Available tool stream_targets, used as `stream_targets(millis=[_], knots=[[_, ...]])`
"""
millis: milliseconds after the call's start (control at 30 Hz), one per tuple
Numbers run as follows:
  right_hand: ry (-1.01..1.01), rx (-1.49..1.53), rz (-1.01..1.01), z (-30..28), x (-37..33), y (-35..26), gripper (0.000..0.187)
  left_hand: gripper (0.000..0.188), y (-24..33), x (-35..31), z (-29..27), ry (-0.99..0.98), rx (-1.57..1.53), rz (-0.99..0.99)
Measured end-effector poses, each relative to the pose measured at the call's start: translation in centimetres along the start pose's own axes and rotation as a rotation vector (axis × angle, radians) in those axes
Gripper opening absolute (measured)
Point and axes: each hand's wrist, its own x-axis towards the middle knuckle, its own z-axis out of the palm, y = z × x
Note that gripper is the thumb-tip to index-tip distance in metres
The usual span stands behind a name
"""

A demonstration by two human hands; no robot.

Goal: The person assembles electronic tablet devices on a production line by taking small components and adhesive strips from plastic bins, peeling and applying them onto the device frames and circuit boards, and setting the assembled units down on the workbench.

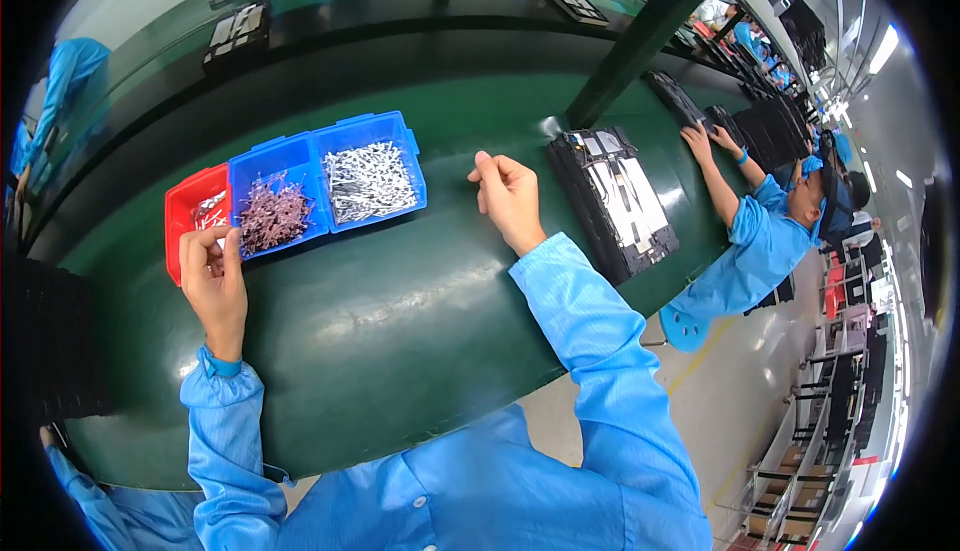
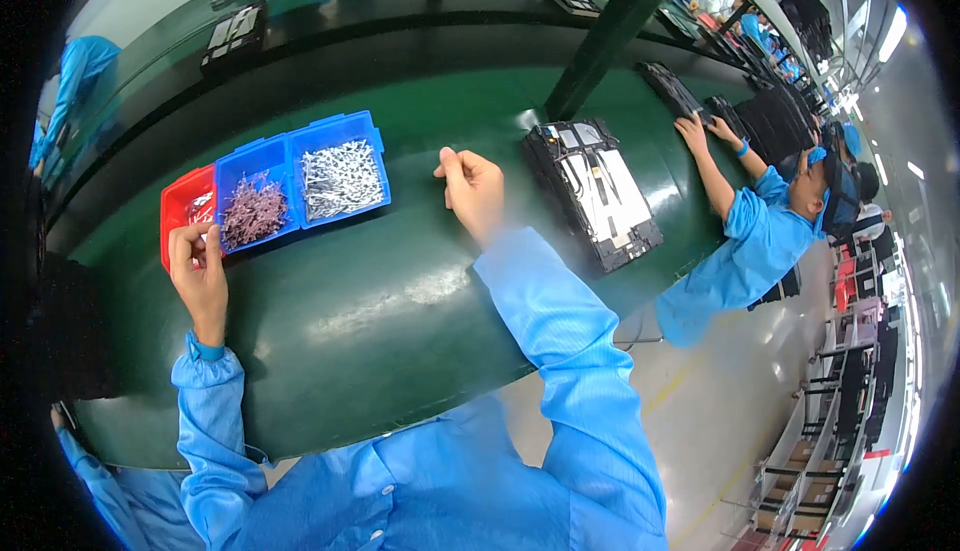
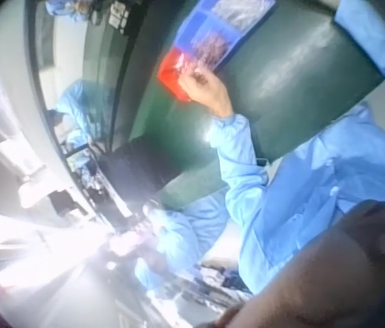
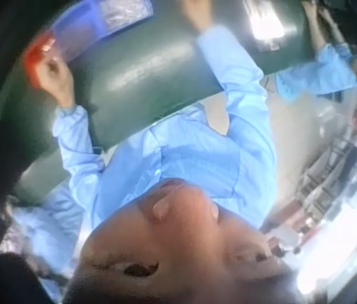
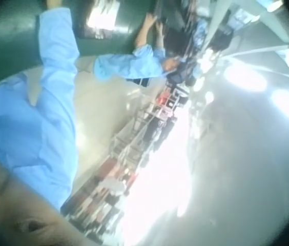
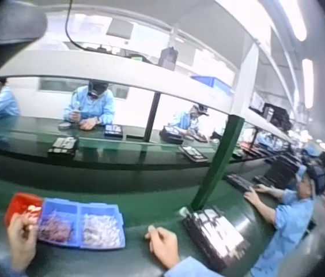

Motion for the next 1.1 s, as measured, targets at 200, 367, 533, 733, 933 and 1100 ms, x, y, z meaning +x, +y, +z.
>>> stream_targets(millis=[200,367,533,733,933,1100], knots=[[0.065,-0.046,-0.006,0.9,-0.3,-0.1,0.039,0.008,1.0,0.1,-1.1,0.11,-0.004,0.037],[0.127,-0.066,-0.058,-0.1,-0.2,0.0,0.038,0.005,1.9,-1.1,-0.9,0.119,-0.355,-0.18],[0.162,-0.067,-0.237,3.1,-4.7,-2.5,0.031,0.008,5.3,-5.0,-1.8,-0.292,-0.988,-0.588],[-0.56,0.004,-0.485,10.9,-12.7,-6.0,0.021,0.008,5.8,-6.9,-1.6,-0.445,-1.297,-0.685],[-0.461,0.099,-0.397,11.9,-14.5,-6.4,0.02,0.009,6.3,-6.8,-1.5,-0.448,-1.22,-0.632],[-0.458,0.063,-0.42,11.4,-14.3,-6.3,0.018,0.012,6.5,-6.8,-1.5,-0.43,-1.02,-0.533]])
